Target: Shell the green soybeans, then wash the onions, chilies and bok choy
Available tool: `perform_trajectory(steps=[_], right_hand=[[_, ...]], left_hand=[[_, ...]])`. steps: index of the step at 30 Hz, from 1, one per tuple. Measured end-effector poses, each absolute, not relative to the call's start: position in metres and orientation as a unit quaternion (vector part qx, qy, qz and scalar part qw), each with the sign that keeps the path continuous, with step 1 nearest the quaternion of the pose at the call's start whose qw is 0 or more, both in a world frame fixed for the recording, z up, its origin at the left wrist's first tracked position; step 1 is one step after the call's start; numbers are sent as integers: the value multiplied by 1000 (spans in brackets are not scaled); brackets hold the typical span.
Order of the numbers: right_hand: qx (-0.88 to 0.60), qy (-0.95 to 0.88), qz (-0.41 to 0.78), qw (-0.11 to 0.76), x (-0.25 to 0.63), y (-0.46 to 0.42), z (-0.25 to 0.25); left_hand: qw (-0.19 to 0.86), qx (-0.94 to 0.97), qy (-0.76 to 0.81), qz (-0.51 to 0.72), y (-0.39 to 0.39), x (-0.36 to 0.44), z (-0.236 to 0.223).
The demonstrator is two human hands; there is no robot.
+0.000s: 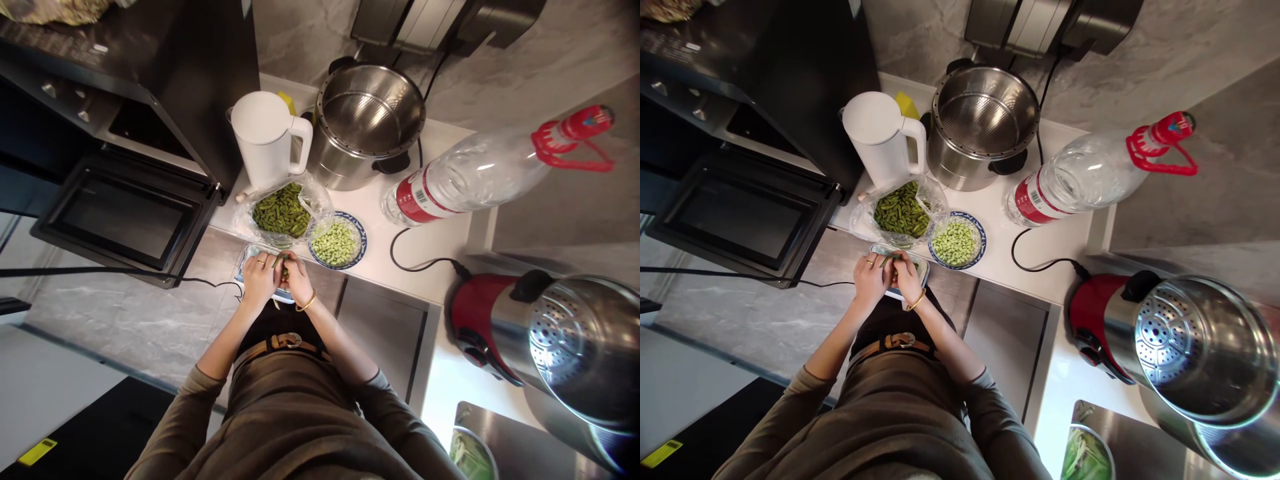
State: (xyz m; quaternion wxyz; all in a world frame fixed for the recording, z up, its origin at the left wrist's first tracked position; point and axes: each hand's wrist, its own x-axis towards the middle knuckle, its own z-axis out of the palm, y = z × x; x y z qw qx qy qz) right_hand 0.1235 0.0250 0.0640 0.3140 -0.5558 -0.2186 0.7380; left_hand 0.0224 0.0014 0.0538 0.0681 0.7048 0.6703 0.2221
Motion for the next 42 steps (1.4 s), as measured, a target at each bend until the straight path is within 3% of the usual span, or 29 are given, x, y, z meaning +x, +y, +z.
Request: perform_trajectory(steps=[7, 17, 26, 30, 34, 38, 42], right_hand=[[-448, -72, 831, 323, 138, 36, 68], [-462, -28, 813, 353, 155, 41, 37], [-502, -24, 774, 384, 210, 38, 22], [-530, -31, 740, 413, 224, 29, 17], [-587, -170, 656, 443, 237, 44, 2], [-659, -292, 542, 432, 244, 78, -19], [-660, -359, 527, 398, 243, 96, -36]], left_hand=[[114, 674, 691, 233, 1, 14, 58], [245, 570, 737, 267, 3, 0, 25], [476, 468, 740, 88, -29, -22, -51], [503, 440, 736, 108, -29, -13, -75], [488, 443, 738, 146, -28, -9, -78], [460, 481, 735, 131, -26, -6, -65], [437, 532, 721, 74, -28, 1, -54]])
